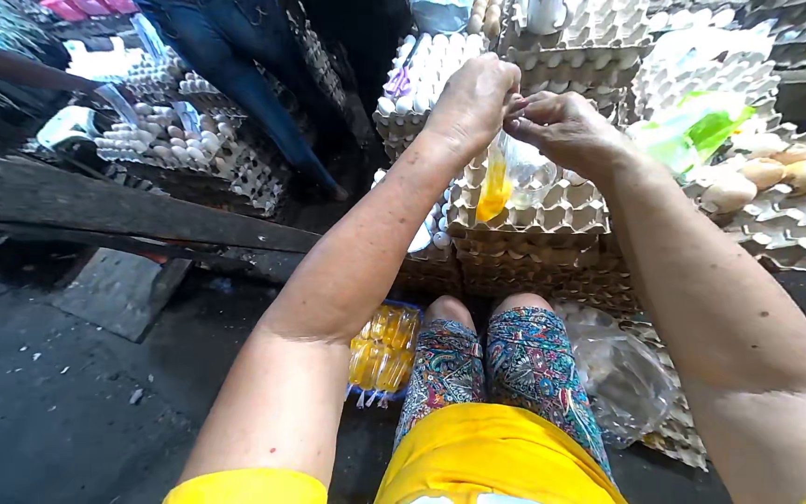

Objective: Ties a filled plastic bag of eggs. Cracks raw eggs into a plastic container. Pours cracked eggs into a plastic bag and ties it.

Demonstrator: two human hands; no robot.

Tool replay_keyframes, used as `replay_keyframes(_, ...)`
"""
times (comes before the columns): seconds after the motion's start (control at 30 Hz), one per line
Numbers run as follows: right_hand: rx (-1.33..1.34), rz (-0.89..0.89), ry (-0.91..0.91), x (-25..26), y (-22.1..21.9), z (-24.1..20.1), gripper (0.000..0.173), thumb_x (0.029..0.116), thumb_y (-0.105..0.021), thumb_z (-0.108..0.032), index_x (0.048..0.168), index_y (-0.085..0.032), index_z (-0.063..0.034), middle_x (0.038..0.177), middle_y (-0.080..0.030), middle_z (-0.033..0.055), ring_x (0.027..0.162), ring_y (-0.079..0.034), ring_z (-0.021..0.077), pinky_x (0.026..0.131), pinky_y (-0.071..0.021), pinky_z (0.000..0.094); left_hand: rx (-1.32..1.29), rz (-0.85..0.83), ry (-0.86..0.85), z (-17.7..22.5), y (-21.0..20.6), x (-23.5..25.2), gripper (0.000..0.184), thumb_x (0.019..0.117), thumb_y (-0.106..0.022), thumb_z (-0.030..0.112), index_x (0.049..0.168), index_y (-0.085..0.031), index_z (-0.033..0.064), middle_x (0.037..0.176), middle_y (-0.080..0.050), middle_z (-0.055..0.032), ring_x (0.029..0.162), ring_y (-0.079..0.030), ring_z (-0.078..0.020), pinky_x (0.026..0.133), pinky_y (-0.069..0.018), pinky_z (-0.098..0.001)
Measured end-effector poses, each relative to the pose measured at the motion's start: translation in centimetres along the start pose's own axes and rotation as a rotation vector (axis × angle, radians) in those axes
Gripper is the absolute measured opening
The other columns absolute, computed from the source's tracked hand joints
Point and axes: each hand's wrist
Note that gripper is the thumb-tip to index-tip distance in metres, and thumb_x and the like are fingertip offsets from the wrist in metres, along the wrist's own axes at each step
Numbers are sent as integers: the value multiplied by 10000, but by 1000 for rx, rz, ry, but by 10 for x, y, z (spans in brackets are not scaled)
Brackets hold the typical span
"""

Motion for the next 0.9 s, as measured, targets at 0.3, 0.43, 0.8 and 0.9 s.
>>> replay_keyframes(0.3,123,173,197,20,-25,3,194,1039,-594,-241,1010,-729,-105,881,-675,-88,787,-578,-72,787,-482,205,-119,67,50,-7,16,-1,242,1042,-588,227,1086,-696,15,1084,-702,-144,1081,-664,-251,1009,-488,-428)
replay_keyframes(0.43,241,261,331,23,-32,-8,193,1044,-581,-188,921,-700,-99,802,-647,-106,741,-581,-68,751,-496,179,-394,239,59,-18,20,-14,246,1056,-559,260,1051,-707,64,951,-690,-26,887,-650,-89,866,-518,-313)
replay_keyframes(0.8,227,306,529,-14,-13,-102,247,1056,-547,-197,1094,-765,-87,1433,-605,93,1335,-548,106,1122,-434,284,-1166,158,-52,6,28,-104,419,1124,-332,235,1388,-511,-37,1263,-640,-84,1172,-627,-115,1044,-518,-331)
replay_keyframes(0.9,442,175,514,-33,-18,-122,222,1054,-522,-101,1088,-731,-34,1315,-674,59,1209,-631,63,1021,-527,245,-1211,194,-115,24,35,-114,386,1129,-311,228,1330,-528,-20,1160,-658,-64,1101,-651,-113,1008,-541,-347)
Point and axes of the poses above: each hand's wrist, its own x-axis towards the middle knuckle, its own y-axis out of the back of the hand, z = x × y
